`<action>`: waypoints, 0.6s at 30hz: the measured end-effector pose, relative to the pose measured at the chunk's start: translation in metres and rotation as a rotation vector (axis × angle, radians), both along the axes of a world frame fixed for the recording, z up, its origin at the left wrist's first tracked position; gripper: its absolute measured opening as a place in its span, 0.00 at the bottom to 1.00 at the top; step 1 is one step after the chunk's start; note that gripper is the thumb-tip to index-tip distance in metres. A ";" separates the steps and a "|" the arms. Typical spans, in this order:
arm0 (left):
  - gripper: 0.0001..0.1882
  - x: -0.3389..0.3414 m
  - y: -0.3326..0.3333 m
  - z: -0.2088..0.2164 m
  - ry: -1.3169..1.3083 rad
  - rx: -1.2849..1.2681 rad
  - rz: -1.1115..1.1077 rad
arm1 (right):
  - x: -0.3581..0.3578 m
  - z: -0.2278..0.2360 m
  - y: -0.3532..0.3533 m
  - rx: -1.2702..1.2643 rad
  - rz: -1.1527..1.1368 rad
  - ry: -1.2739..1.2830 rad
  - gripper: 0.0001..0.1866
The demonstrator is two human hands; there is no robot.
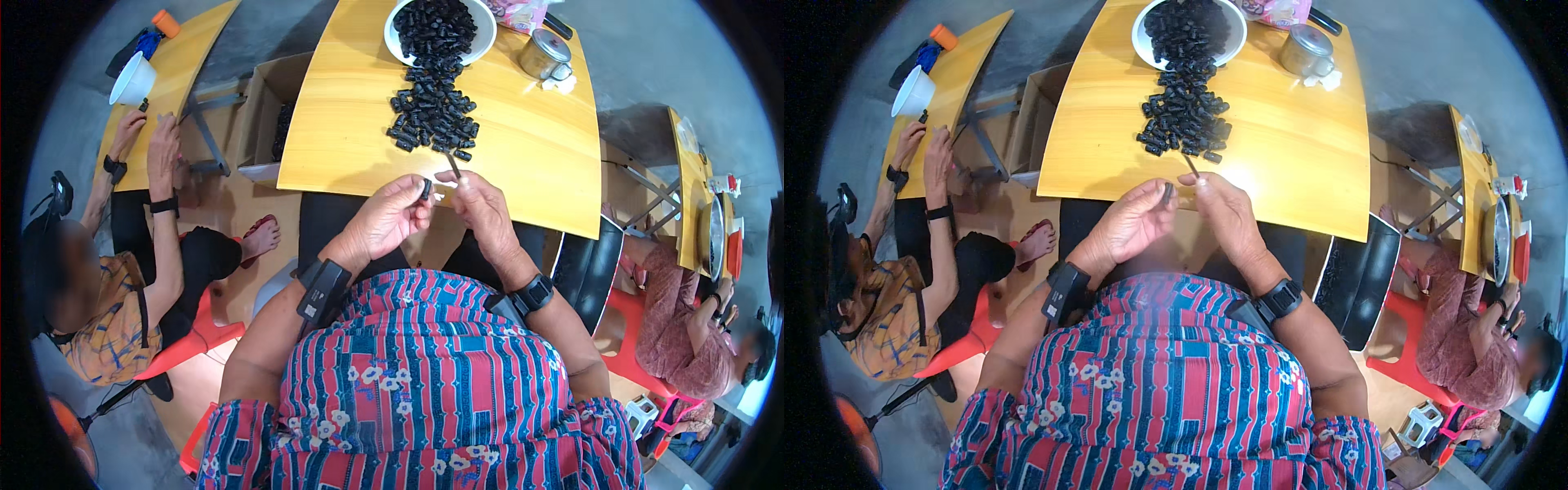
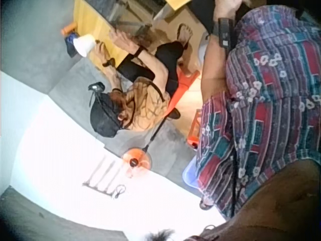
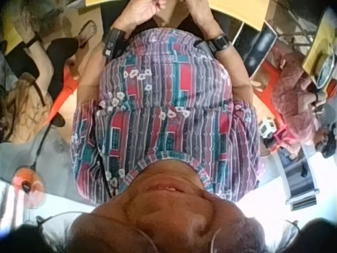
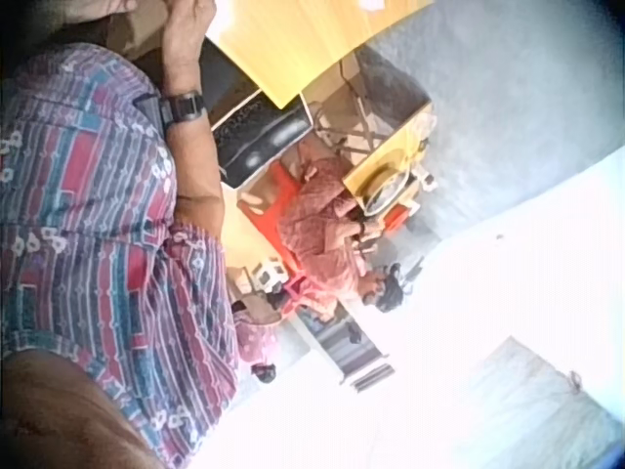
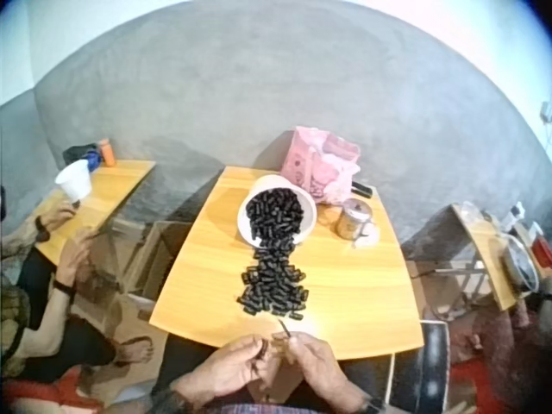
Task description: Trimming excess material from small black rubber or plastic components using a utility knife.
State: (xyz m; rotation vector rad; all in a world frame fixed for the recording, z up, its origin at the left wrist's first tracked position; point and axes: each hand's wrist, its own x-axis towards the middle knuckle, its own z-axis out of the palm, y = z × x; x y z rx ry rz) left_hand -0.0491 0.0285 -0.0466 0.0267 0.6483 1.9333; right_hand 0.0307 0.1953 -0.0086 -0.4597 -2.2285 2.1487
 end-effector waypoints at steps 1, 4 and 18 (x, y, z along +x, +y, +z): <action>0.09 -0.005 -0.003 0.002 0.001 -0.004 0.005 | 0.002 0.002 0.002 -0.004 0.005 0.001 0.19; 0.07 -0.021 -0.010 0.003 0.038 -0.002 0.003 | 0.002 0.002 0.002 0.181 0.093 0.043 0.20; 0.09 0.015 -0.006 0.021 -0.010 0.109 0.129 | 0.000 0.027 -0.011 0.816 0.295 0.242 0.14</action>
